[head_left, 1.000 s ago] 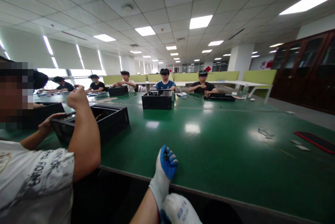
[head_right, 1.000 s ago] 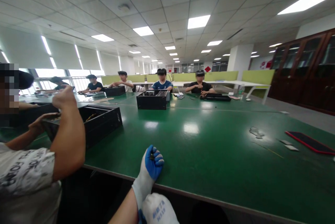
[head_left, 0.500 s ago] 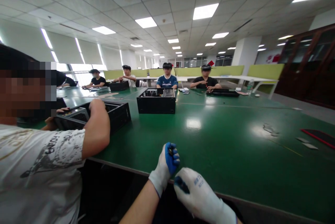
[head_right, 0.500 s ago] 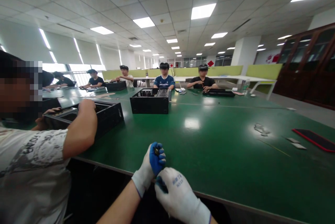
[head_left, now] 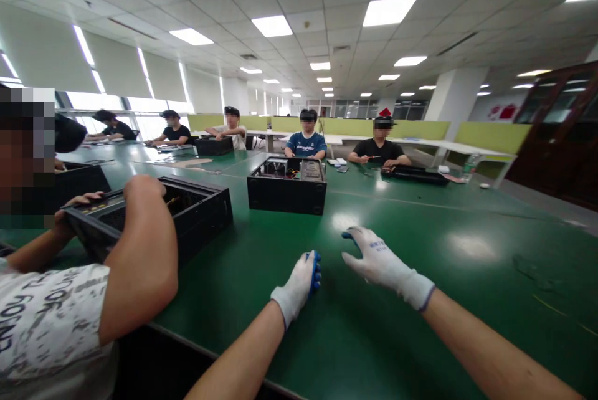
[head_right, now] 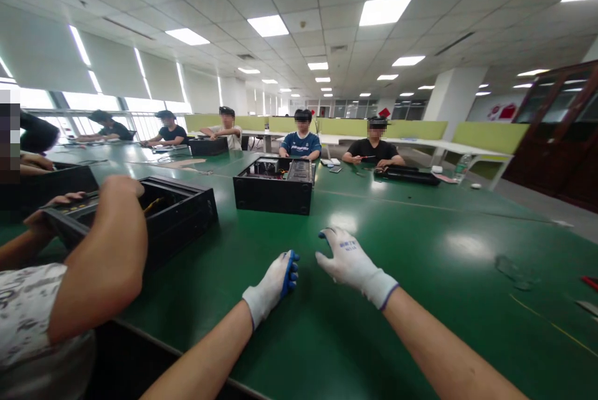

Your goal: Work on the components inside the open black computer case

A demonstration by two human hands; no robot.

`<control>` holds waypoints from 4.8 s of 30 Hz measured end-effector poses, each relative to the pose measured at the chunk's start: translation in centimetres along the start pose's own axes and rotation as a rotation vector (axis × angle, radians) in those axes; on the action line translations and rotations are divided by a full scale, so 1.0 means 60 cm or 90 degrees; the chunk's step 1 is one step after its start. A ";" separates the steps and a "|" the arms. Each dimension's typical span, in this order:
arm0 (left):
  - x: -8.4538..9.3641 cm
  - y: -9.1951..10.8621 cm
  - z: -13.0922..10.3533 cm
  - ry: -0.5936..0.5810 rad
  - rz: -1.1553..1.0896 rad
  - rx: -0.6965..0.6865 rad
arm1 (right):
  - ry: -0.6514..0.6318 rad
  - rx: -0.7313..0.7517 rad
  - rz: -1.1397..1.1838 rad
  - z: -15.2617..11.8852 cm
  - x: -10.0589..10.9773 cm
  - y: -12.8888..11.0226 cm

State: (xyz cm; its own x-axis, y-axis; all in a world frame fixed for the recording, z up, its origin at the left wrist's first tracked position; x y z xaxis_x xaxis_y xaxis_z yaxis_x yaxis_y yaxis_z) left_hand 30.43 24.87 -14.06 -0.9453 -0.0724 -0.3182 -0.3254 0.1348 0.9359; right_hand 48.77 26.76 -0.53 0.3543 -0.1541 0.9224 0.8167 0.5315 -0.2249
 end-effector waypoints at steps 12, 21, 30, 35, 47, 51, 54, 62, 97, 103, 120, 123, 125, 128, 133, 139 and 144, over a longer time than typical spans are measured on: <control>0.006 -0.013 0.065 0.016 -0.127 0.083 | -0.086 0.084 -0.184 0.393 -0.078 -0.050; 0.009 -0.029 0.075 0.030 -0.157 0.129 | -0.106 0.014 -0.198 0.555 -0.146 -0.080; 0.004 -0.011 0.063 0.008 -0.128 0.113 | -0.053 -0.005 -0.217 0.488 -0.123 -0.071; 0.007 -0.002 0.056 -0.025 -0.079 0.093 | -0.032 0.024 -0.225 0.392 -0.088 -0.043; -0.005 0.058 -0.034 -0.117 0.280 -0.118 | 0.018 0.120 -0.193 0.099 0.016 -0.011; -0.015 0.082 -0.087 -0.203 0.400 -0.170 | 0.014 0.127 -0.190 0.020 0.046 -0.015; -0.023 0.092 -0.133 -0.286 0.475 -0.183 | 0.000 0.126 -0.187 -0.033 0.068 -0.022; -0.049 0.088 -0.233 -0.381 0.668 -0.236 | 0.049 0.168 -0.167 -0.149 0.109 -0.051; -0.083 0.239 -0.341 -0.241 0.955 -0.344 | 0.207 0.229 -0.108 -0.314 0.174 -0.109; -0.077 0.235 -0.338 -0.218 0.951 -0.355 | 0.165 0.279 -0.118 -0.322 0.172 -0.085; -0.085 0.246 -0.343 -0.232 0.931 -0.309 | -0.329 0.211 -0.223 -0.067 0.060 -0.152; -0.084 0.246 -0.342 -0.229 0.924 -0.320 | -0.352 0.180 -0.207 -0.068 0.061 -0.145; -0.083 0.247 -0.342 -0.227 0.916 -0.337 | -0.338 0.152 -0.200 -0.065 0.077 -0.132; -0.080 0.246 -0.343 -0.230 0.929 -0.361 | -0.292 0.095 -0.217 -0.056 0.108 -0.103; -0.073 0.243 -0.348 -0.200 0.950 -0.427 | -0.251 0.020 -0.261 -0.048 0.130 -0.070; -0.077 0.247 -0.348 -0.189 0.941 -0.427 | -0.279 0.085 -0.235 -0.076 0.124 -0.093; -0.086 0.257 -0.349 -0.171 0.919 -0.468 | -0.370 0.136 -0.167 -0.105 0.114 -0.110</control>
State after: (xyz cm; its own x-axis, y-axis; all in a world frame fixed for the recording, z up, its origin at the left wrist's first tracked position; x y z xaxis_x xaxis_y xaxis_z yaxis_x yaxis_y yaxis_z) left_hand 30.79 6.63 5.19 -0.4403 -0.1368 0.8874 0.7832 -0.5418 0.3051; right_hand 48.69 16.95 5.24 -0.1952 0.1406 0.9706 0.7130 0.7000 0.0420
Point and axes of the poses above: each hand's wrist, its own z-axis towards the middle knuckle, its own x-axis out of the back of the hand, y = z × x, the point moved 3 cm from there along z, towards the middle knuckle, and after that the axes turned 4 degrees about -x, right-handed, at the moved point
